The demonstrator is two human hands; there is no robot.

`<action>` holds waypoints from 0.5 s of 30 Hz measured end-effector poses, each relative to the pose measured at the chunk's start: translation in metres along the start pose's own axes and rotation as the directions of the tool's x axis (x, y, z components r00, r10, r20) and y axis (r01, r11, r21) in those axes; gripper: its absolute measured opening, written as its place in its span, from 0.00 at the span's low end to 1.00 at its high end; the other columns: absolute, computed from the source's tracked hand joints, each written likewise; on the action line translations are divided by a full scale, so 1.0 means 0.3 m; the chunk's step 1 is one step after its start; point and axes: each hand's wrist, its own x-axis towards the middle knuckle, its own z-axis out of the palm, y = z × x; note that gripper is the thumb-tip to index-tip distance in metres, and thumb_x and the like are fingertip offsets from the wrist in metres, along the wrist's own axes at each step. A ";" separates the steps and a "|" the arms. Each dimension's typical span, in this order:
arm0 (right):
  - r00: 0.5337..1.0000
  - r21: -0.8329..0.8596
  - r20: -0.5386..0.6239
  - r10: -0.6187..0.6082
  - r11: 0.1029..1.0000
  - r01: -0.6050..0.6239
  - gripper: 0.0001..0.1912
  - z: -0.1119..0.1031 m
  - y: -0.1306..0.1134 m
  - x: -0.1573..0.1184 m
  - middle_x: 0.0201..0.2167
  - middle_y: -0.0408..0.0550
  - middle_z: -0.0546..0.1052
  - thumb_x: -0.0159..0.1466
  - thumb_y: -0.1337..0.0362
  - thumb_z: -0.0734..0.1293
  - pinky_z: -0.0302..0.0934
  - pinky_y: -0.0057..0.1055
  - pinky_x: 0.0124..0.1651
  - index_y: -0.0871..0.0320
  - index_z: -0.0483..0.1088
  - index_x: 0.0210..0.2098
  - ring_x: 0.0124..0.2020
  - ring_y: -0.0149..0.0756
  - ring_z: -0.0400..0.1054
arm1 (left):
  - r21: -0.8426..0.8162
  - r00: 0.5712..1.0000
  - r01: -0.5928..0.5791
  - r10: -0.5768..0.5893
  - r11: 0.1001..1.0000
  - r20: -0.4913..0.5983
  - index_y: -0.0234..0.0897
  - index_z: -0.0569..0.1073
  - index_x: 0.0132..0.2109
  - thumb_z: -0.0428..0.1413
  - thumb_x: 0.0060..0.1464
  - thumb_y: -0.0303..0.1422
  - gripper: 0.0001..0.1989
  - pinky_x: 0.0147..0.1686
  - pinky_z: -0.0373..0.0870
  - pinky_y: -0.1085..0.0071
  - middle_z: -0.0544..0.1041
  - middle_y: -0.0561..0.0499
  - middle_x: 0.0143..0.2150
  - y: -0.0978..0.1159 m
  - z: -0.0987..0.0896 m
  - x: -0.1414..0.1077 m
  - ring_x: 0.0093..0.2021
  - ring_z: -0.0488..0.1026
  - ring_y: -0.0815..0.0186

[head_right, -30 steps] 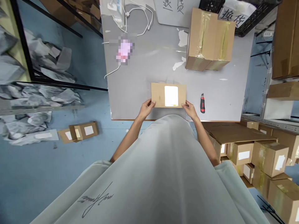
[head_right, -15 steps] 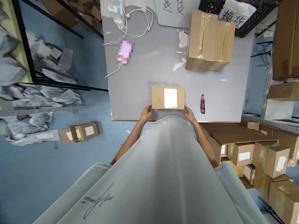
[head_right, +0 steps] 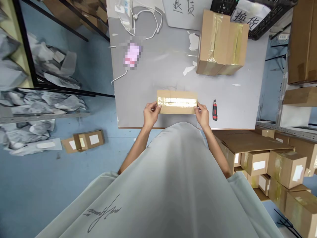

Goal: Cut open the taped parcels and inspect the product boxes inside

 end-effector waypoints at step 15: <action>0.963 0.121 0.171 0.208 0.966 -0.230 0.44 -0.015 0.077 -0.055 0.63 0.64 0.84 0.65 0.35 0.78 0.76 0.57 0.69 0.57 0.78 0.70 0.60 0.57 0.82 | -0.146 0.947 0.317 -0.305 0.937 0.100 0.36 0.83 0.59 0.66 0.66 0.54 0.27 0.63 0.83 0.52 0.87 0.36 0.60 -0.104 -0.075 -0.047 0.54 0.86 0.53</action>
